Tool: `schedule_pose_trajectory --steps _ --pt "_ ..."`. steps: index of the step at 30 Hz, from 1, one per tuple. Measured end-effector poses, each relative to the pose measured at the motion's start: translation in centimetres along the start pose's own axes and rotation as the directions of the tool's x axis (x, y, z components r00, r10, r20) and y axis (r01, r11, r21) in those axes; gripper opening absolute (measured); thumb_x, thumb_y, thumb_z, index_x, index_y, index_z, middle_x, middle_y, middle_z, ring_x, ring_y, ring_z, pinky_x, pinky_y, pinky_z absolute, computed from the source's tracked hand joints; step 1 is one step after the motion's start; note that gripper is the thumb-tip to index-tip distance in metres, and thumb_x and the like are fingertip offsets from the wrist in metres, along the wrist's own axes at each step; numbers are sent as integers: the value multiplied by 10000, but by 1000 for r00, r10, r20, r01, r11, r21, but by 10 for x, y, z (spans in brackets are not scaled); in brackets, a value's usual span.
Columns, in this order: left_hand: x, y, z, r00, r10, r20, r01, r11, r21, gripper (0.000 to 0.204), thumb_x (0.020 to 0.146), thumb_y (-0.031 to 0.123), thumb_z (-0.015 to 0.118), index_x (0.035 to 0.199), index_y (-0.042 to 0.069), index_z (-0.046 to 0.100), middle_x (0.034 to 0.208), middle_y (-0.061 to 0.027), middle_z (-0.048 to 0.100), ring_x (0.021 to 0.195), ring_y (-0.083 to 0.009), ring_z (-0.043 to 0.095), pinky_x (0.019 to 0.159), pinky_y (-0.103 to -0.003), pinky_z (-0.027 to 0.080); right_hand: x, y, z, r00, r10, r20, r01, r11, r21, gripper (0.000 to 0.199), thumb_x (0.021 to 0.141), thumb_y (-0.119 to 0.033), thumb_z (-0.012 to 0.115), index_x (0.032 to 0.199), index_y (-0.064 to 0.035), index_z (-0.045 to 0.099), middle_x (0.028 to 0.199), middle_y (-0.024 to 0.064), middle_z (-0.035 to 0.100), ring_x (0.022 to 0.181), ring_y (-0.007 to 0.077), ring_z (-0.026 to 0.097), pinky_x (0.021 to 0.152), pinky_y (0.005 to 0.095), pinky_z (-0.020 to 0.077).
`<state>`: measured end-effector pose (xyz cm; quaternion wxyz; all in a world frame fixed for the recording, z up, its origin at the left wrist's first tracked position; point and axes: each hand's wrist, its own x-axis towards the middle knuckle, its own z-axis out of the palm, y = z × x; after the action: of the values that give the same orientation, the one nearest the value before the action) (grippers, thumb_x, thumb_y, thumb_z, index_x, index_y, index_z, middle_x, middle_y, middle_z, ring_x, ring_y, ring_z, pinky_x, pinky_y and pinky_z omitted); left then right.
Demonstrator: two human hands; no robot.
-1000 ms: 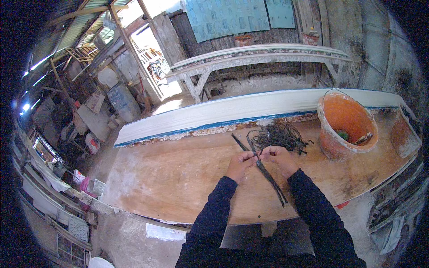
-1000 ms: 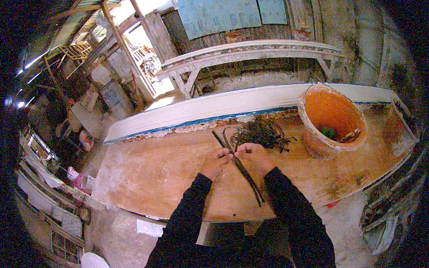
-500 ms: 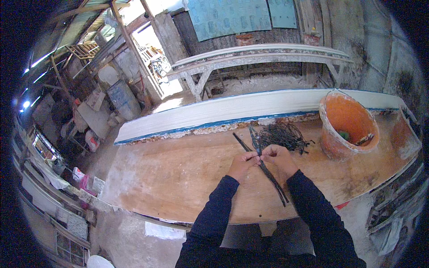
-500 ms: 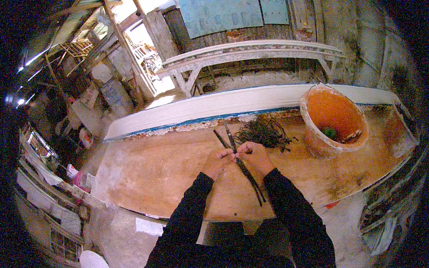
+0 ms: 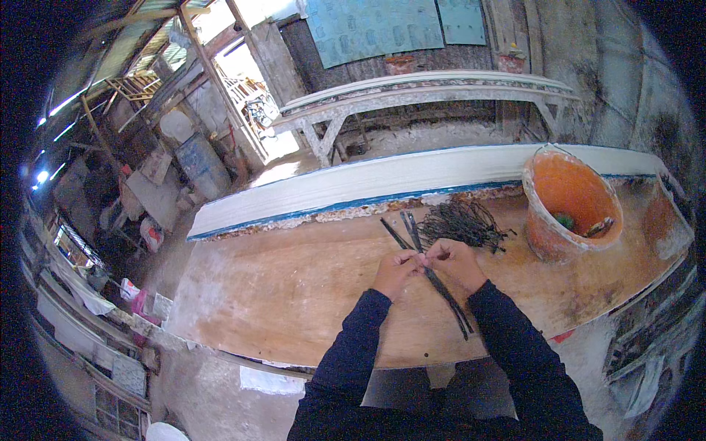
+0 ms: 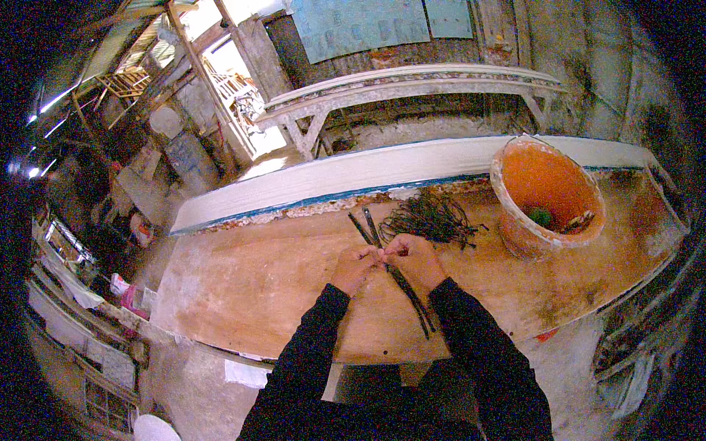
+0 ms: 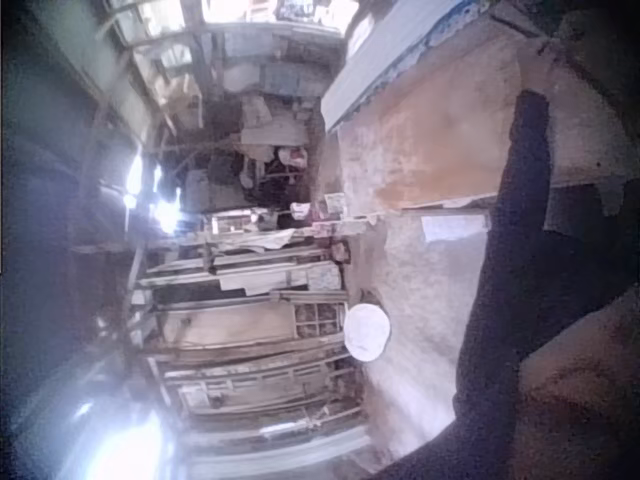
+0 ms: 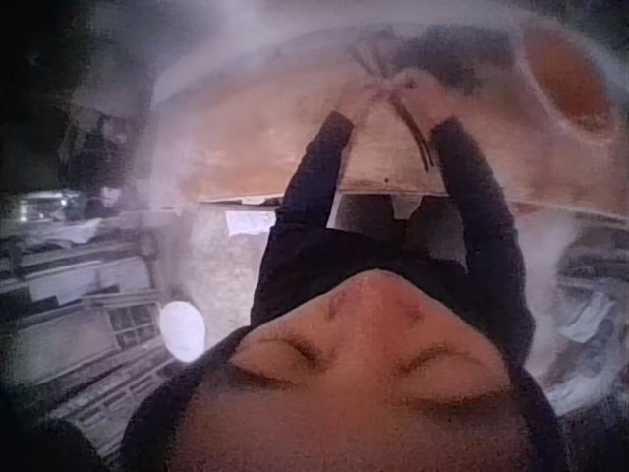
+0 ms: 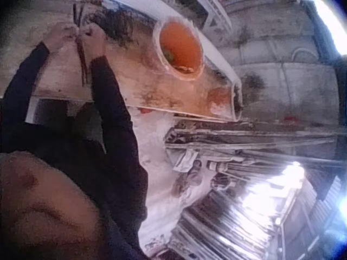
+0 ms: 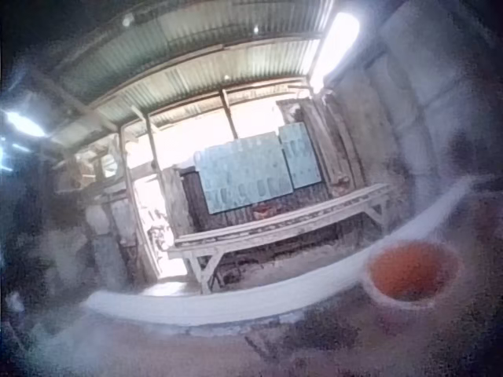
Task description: The person separates a tangled bundle of black cables on a wooden workbench, pulling individual strands apart by hand and laying them out in parallel. The person continues to untangle and align the cables without using any tools.
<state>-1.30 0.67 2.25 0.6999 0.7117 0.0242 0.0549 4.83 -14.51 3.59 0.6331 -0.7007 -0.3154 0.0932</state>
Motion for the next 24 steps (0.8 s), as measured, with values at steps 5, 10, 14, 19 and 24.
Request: schedule_pose_trajectory --steps 5,10,14,19,24 --pt "-1 4 0 999 18 -30 -16 998 63 206 832 223 534 765 47 618 644 16 557 568 -50 471 525 -178 352 1 5 1 999 -42 21 41 998 53 120 721 -77 651 691 -46 539 639 -15 537 599 61 478 558 220 412" --pt "-2 8 0 1000 23 6 -23 997 69 204 823 226 551 786 46 639 649 24 558 568 -54 473 527 -185 361 5 6 1 990 -93 -102 97 995 33 109 740 -51 614 841 -69 578 694 11 549 651 101 503 605 239 423" --pt "-4 8 2 988 -21 152 -1 990 144 187 804 213 581 797 40 652 635 26 555 578 -54 478 554 -194 380 8 12 -7 957 -250 -148 216 953 -211 279 738 -37 589 1009 -99 577 746 32 516 701 135 496 627 249 415" --pt "-7 13 4 959 -34 281 -22 981 193 175 794 186 598 805 18 648 661 2 582 593 -60 517 564 -203 423 13 24 -13 930 -314 -193 240 914 -327 409 741 3 546 1130 -123 547 730 1 441 681 107 438 612 224 383" --pt "-9 11 3 949 -8 316 -39 989 143 182 797 189 597 837 21 653 665 5 581 590 -59 499 559 -200 412 14 12 -23 934 -243 -262 152 934 -323 458 732 14 546 1164 -132 520 730 2 437 681 106 419 631 224 373"
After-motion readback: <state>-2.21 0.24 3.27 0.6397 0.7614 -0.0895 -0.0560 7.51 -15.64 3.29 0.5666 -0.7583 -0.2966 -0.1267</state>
